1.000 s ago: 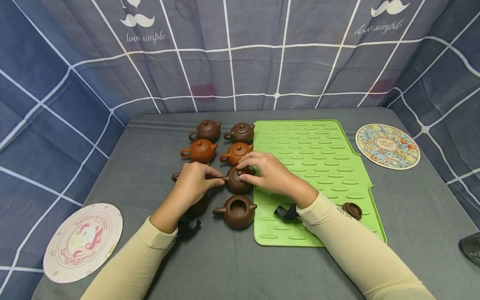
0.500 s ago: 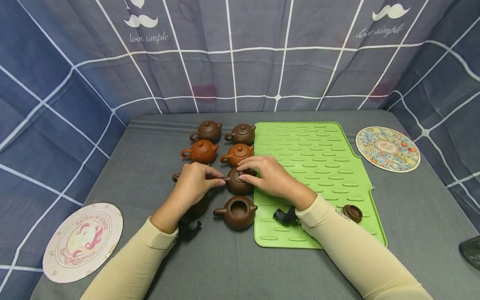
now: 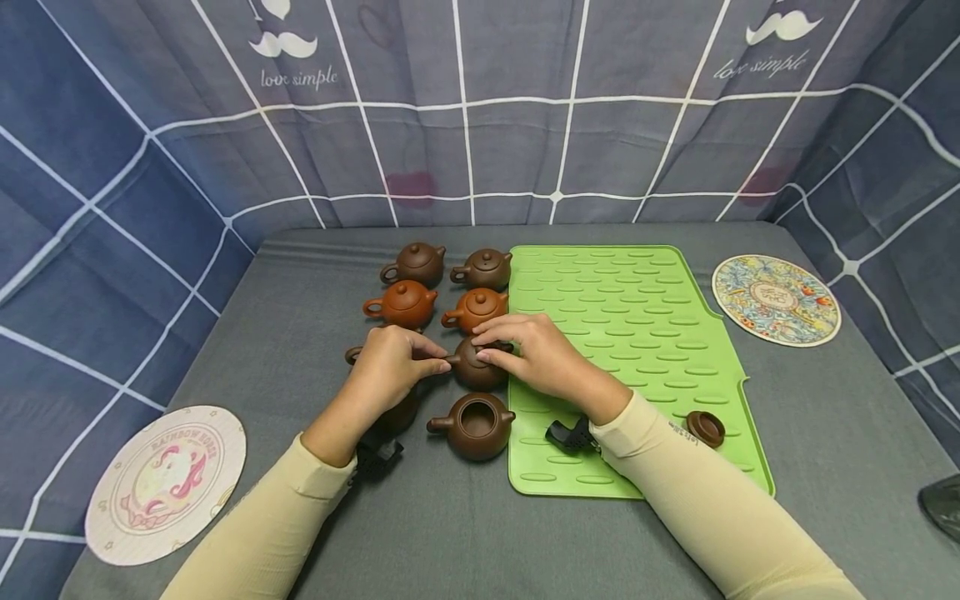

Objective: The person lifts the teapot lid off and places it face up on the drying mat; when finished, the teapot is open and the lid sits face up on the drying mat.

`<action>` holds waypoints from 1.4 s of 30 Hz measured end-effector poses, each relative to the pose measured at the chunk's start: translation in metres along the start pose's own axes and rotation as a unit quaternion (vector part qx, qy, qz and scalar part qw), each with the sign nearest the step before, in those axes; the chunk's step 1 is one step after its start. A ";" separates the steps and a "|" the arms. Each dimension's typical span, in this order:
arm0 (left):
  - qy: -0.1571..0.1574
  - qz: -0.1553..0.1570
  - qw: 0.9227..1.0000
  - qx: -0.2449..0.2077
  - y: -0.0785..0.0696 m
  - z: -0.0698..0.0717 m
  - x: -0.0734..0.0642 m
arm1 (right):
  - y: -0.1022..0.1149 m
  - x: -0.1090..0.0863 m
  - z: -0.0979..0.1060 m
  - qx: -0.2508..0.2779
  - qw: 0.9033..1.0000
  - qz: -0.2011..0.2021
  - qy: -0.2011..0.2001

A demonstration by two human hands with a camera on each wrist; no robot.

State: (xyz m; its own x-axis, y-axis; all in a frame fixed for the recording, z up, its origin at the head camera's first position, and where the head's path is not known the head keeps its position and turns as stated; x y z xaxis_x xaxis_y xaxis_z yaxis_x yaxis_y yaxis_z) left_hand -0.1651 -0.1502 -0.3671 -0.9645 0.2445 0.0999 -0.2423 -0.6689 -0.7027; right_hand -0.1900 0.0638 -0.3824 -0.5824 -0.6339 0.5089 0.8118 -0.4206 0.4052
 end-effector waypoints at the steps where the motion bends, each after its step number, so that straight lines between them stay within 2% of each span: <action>1: 0.000 0.000 1.000 0.000 0.000 0.000 0.000 | 0.001 0.000 0.000 0.002 1.000 0.004 -0.004; 9: -0.002 -0.006 1.000 -0.002 -0.001 0.001 -0.001 | 0.009 0.002 0.003 0.005 0.999 0.035 -0.034; 17: 0.000 0.009 1.000 -0.002 0.000 0.002 -0.002 | 0.023 0.004 0.009 0.037 0.997 0.045 -0.059; 21: 0.000 0.009 1.000 -0.001 0.000 0.002 -0.002 | 0.030 0.004 0.014 0.068 0.996 0.036 -0.055; 26: 0.005 -0.001 1.000 0.003 0.000 0.001 -0.001 | 0.037 0.001 0.024 0.111 0.994 0.008 -0.023; 32: 0.001 -0.013 1.000 -0.001 0.000 0.000 0.000 | 0.038 -0.005 0.035 0.199 0.979 -0.023 0.034; 38: -0.001 -0.015 1.000 0.000 -0.001 -0.001 -0.002 | 0.025 -0.025 0.048 0.241 0.966 -0.069 0.064; 40: -0.002 -0.015 1.000 -0.003 -0.001 -0.002 -0.002 | 0.018 -0.035 0.053 0.268 0.957 -0.094 0.061; 42: -0.004 -0.015 1.000 -0.005 -0.001 -0.002 -0.003 | 0.011 -0.046 0.059 0.304 0.943 -0.121 0.055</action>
State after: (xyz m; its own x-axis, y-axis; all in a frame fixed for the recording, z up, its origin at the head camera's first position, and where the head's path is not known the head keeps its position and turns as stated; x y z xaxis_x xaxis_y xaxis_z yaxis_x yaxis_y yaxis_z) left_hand -0.1623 -0.1490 -0.3679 -0.9574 0.2594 0.1271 -0.2709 -0.6536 -0.7067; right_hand -0.1573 0.1270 -0.3565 -0.7129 -0.6440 0.2774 0.4613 -0.1328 0.8772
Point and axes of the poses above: each hand's wrist, its own x-axis towards the middle knuckle, its own z-axis out of the back of the hand, y = z × x, the point moved 4 cm from there along x, towards the middle knuckle, and after that the axes turned 11 degrees about -x, right-handed, at the moved point
